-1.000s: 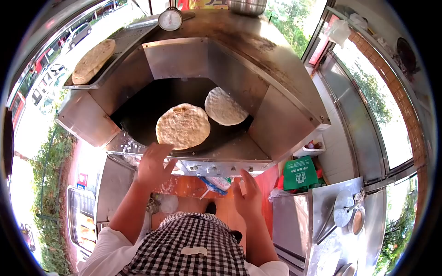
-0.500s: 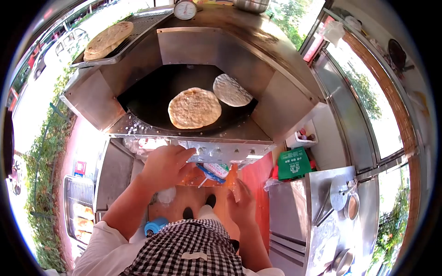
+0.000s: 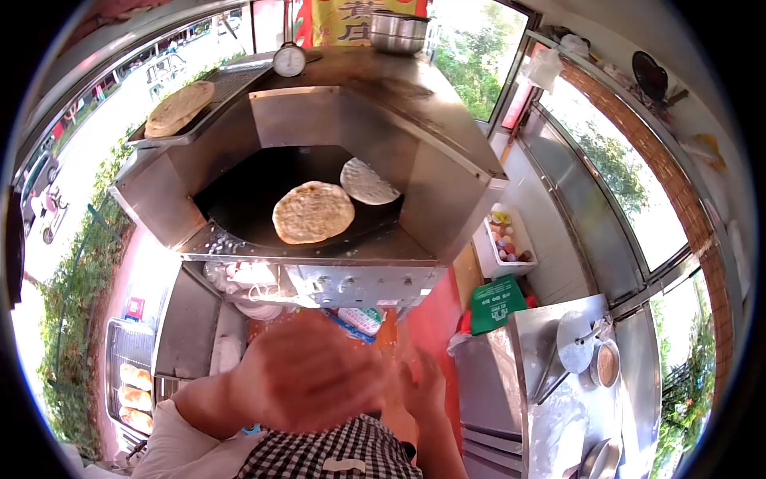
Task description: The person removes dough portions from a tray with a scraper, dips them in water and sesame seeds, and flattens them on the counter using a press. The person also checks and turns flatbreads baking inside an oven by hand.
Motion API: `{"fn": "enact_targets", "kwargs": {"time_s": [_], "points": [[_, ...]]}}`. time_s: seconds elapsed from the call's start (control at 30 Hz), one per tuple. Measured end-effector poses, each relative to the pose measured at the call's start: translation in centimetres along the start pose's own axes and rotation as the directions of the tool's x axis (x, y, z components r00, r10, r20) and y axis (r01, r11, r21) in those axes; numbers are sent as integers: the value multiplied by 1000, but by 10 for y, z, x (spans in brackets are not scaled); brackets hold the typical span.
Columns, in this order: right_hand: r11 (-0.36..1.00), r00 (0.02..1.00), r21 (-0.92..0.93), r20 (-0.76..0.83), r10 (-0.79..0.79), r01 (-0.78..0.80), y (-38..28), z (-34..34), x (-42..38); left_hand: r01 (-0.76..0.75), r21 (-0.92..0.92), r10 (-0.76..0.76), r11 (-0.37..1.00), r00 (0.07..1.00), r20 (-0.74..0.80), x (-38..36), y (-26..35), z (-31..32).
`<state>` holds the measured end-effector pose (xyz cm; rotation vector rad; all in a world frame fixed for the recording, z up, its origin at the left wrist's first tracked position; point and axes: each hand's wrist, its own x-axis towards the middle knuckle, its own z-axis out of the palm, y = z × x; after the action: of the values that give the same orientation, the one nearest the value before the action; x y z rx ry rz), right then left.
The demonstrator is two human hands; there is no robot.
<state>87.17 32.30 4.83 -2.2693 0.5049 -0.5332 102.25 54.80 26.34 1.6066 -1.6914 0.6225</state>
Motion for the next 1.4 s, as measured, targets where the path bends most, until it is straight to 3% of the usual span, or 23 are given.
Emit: {"fn": "enact_targets", "kwargs": {"time_s": [0.03,0.1,0.17,0.2,0.27,0.33,0.43,0.47,0.5,0.53,0.6,0.7,0.87,1.0,1.1,1.2,1.27,1.3,1.37,1.4], "points": [[999,999,7,10,50,-50,9,-10,-2,-42,8,42,999,998,-37,14,11,3],[987,998,-150,-42,-55,48,30,-26,-10,-112,19,113,994,988,-107,37,32,16],[943,984,-304,-65,-165,138,52,-39,-21,-246,161,288,956,892,-348,54,34,51],[908,972,-377,-69,-223,181,61,-44,-25,-233,172,283,957,882,-378,61,41,58],[924,970,-328,-73,-231,195,76,-57,-27,-212,191,275,958,866,-417,72,54,71],[990,990,-66,-59,-132,128,85,-71,-21,-190,203,262,961,865,-429,79,64,79],[992,991,-43,-70,-117,114,85,-79,-20,-165,200,239,966,868,-435,86,73,85],[872,968,-436,-8,-251,222,82,-85,-23,-167,200,240,965,869,-434,87,75,87],[768,950,-581,27,-312,269,78,-91,-25,-184,207,258,961,867,-425,87,74,87],[788,953,-557,19,-302,261,79,-91,-27,-188,211,263,959,865,-426,87,73,87],[941,978,-287,-51,-200,178,84,-90,-30,-183,211,260,960,861,-436,86,74,87],[989,988,-92,-86,-127,119,84,-80,-32,-166,186,233,968,866,-441,80,72,78],[992,988,13,-97,-123,124,69,-55,-34,-127,140,179,982,860,-478,64,61,61],[992,987,-21,-91,-129,128,52,-38,-31,-133,158,196,978,839,-508,48,44,53],[973,984,-194,-105,-144,122,50,-24,-35,-99,61,116,993,894,-433,32,38,41],[921,977,-379,-147,-154,88,62,5,-45,-44,-25,38,999,979,-201,17,26,24],[957,991,-287,-121,-65,28,56,3,-49,-19,-55,16,998,998,-61,8,14,23],[991,997,-133,-70,17,-27,47,-11,-46,31,-100,-33,995,999,-20,2,10,26],[998,997,-26,-42,59,-60,25,-25,-44,133,-181,-122,974,990,71,-11,0,34],[997,997,-74,-74,27,-32,15,-28,-44,181,-215,-161,960,981,105,-21,-7,44]]}}
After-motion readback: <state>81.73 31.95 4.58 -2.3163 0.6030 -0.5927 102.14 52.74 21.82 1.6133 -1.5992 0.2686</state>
